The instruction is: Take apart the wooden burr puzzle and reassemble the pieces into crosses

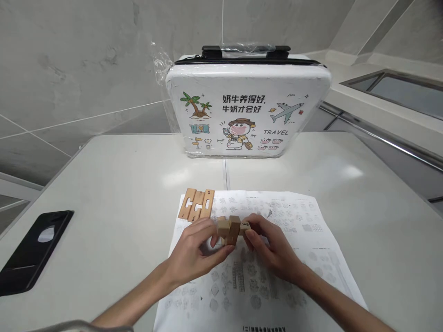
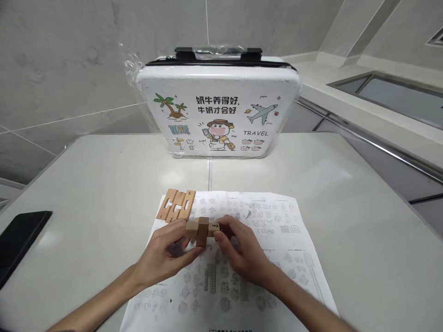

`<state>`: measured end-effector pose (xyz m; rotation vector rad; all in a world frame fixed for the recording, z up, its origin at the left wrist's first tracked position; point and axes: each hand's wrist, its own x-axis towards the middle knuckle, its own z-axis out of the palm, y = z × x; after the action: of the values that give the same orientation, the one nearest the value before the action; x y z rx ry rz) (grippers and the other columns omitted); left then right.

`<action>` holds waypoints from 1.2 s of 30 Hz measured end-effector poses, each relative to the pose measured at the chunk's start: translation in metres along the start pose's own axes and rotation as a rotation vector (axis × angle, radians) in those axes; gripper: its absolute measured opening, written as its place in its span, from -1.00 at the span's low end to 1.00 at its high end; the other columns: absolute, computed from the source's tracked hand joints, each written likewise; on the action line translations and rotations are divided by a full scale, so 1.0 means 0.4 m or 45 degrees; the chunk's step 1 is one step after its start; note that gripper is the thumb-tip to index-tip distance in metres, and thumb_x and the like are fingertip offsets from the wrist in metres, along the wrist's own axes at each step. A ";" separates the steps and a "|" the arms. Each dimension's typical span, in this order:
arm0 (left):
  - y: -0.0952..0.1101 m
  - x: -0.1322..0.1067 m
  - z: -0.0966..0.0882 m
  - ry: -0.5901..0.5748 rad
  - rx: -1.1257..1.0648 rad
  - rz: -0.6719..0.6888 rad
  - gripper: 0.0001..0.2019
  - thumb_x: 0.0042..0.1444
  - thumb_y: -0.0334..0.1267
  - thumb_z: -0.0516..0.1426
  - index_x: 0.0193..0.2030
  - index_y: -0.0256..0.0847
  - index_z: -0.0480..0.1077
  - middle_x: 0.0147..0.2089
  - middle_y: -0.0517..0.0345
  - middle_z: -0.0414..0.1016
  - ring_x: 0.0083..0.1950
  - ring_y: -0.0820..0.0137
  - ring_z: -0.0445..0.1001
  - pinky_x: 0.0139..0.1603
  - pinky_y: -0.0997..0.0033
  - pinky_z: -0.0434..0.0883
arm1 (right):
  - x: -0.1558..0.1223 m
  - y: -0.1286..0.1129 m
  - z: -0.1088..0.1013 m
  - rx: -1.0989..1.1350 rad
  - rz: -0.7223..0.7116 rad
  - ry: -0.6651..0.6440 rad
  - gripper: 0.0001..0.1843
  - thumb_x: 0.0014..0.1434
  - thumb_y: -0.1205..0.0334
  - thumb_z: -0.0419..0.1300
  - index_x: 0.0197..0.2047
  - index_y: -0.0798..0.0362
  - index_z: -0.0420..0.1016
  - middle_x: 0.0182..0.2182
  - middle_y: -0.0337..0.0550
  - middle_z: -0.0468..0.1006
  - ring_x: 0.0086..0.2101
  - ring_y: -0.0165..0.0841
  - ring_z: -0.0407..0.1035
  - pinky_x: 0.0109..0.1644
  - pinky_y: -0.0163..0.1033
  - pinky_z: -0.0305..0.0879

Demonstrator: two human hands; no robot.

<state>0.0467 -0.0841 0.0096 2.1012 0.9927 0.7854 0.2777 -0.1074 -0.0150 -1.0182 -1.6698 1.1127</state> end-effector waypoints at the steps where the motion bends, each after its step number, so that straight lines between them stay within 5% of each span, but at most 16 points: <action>1: 0.005 -0.001 0.003 -0.009 -0.058 -0.062 -0.89 0.29 -0.23 0.27 -0.26 -0.17 0.51 -0.40 0.24 0.36 -0.40 0.46 0.31 -0.38 0.44 0.25 | -0.001 0.004 0.000 -0.071 -0.040 0.008 -0.87 0.52 0.18 0.06 -0.02 -0.03 0.42 -0.35 -0.22 0.49 -0.40 -0.37 0.38 -0.33 -0.26 0.33; 7: 0.022 -0.004 -0.005 -0.109 -0.385 -0.303 -0.77 0.18 -0.24 0.26 -0.45 -0.19 0.38 -0.52 0.33 0.23 -0.51 0.54 0.13 -0.51 0.50 0.12 | 0.002 0.030 -0.010 -0.494 -0.180 0.093 -0.93 0.48 0.22 0.13 -0.01 -0.03 0.37 -0.34 -0.24 0.51 -0.46 -0.40 0.42 -0.41 -0.30 0.32; 14: -0.001 0.019 -0.042 0.185 0.254 -0.346 -0.64 0.19 -0.19 0.21 -0.55 -0.16 0.19 -0.60 0.36 0.16 -0.55 0.53 0.16 -0.50 0.49 0.17 | 0.004 0.038 -0.009 -0.799 -0.239 0.236 -0.92 0.36 0.26 0.20 -0.18 -0.01 0.34 -0.46 -0.31 0.51 -0.55 -0.44 0.38 -0.48 -0.32 0.21; 20: -0.024 0.003 -0.017 0.188 0.622 -0.257 -0.66 0.17 -0.15 0.21 -0.55 -0.16 0.20 -0.62 0.34 0.28 -0.60 0.51 0.22 -0.54 0.47 0.18 | 0.005 0.038 -0.002 -0.928 -0.313 0.248 -0.87 0.29 0.29 0.23 -0.26 -0.01 0.32 -0.51 -0.27 0.49 -0.55 -0.39 0.38 -0.48 -0.29 0.15; 27: -0.027 -0.010 -0.007 0.155 0.695 -0.112 -0.71 0.08 -0.24 0.22 -0.57 -0.18 0.24 -0.65 0.35 0.33 -0.64 0.53 0.24 -0.55 0.47 0.16 | 0.004 0.032 -0.001 -1.012 -0.348 0.148 -0.79 0.28 0.25 0.24 -0.35 -0.01 0.28 -0.56 -0.28 0.42 -0.58 -0.40 0.28 -0.48 -0.29 0.06; 36: -0.021 -0.012 0.002 -0.009 0.635 -0.191 -0.60 0.08 -0.24 0.17 -0.68 -0.22 0.12 -0.73 0.34 0.24 -0.66 0.56 0.12 -0.58 0.48 0.04 | -0.002 0.041 0.009 -1.042 -0.362 0.040 -0.79 0.25 0.21 0.26 -0.37 0.00 0.30 -0.53 -0.27 0.43 -0.54 -0.38 0.27 -0.45 -0.24 0.02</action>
<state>0.0414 -0.0845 0.0014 2.3980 1.4381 0.4865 0.2774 -0.1048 -0.0314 -1.2101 -2.2135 0.1957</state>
